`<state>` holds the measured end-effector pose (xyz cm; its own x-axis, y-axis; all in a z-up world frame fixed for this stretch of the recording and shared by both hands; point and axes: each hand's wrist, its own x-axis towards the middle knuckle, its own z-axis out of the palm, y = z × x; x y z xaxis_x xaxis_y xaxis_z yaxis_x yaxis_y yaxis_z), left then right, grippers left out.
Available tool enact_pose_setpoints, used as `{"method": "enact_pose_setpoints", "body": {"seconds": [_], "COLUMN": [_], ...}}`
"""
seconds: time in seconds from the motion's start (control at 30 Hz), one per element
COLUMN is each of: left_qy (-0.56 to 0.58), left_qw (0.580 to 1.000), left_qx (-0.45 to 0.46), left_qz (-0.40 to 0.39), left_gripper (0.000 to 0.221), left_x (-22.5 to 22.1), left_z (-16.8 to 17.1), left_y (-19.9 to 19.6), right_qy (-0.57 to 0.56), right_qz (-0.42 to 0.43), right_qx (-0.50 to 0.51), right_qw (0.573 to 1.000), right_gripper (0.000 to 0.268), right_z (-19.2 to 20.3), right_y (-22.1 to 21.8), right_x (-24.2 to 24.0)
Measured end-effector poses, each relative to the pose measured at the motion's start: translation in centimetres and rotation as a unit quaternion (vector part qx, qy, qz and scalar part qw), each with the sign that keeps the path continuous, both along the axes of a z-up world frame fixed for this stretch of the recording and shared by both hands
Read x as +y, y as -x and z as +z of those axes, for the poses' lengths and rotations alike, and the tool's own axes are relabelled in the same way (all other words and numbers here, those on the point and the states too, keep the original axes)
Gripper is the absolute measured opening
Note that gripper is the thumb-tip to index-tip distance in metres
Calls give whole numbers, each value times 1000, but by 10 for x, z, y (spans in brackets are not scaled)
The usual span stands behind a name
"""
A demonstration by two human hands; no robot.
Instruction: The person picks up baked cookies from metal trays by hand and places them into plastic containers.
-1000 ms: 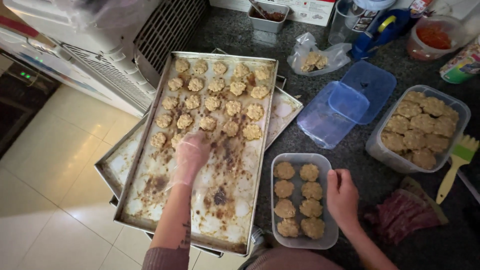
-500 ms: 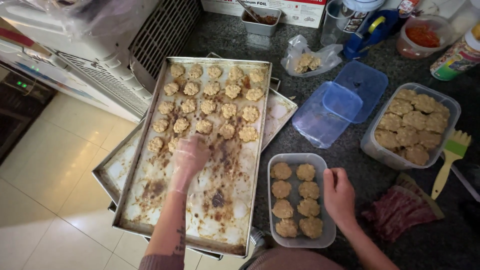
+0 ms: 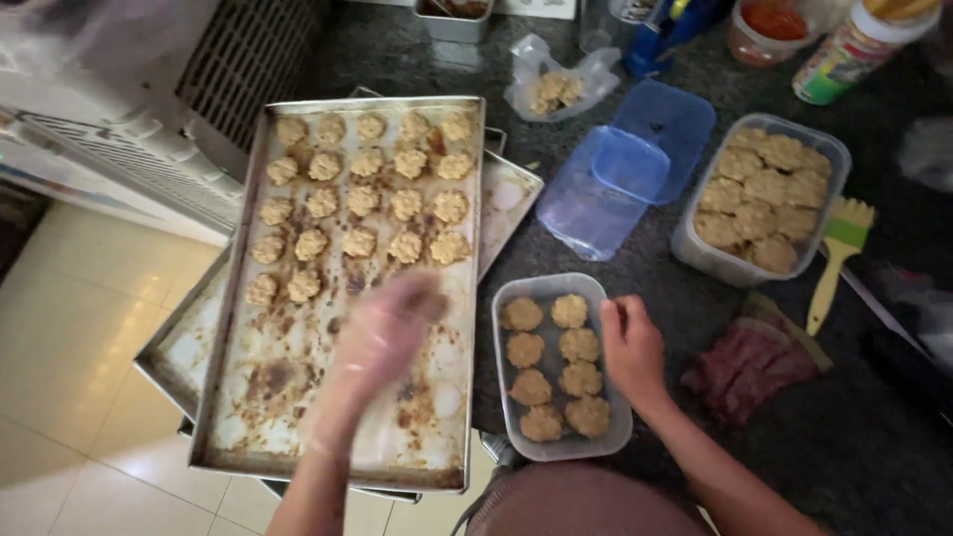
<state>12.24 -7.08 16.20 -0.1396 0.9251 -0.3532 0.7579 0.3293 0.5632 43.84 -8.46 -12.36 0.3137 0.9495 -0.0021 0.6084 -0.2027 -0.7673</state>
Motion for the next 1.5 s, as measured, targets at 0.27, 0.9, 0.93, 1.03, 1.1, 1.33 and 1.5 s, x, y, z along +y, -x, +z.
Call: {"method": "enact_pose_setpoints", "body": {"seconds": [0.27, 0.9, 0.93, 1.03, 1.1, 1.33, 1.5], "left_qy": [17, -127, -127, -239, -88, -105, -234], "left_qw": [914, 852, 852, 799, 845, 951, 969], "left_qx": [-15, 171, 171, 261, 187, -114, -51], "left_qz": [-406, -478, -478, -486, -493, -267, -61], "left_gripper": [29, 14, 14, 14, 10, 32, 23], "left_x": [-29, -69, -72, -71, -60, -13, 24], "left_z": [-102, -231, -237, -240, -221, -70, -126], "left_y": [-82, -101, -98, -88, -78, -20, 101], "right_qy": [28, 61, 61, 56, 58, 33, 0], "right_qz": [3, 10, 11, 11, 10, 5, 11], "right_qx": [36, 58, 58, 53, 55, 67, 34], "right_qw": [999, 996, 996, 997, 997, 997, 999], "right_gripper": [35, 36, 36, 37, 36, 37, 35], "right_z": [34, 50, 49, 46, 46, 29, 8], "right_y": [9, 13, 13, 11, 10, 6, 1], "right_x": [-2, -3, -2, -2, -2, -3, -1]}}
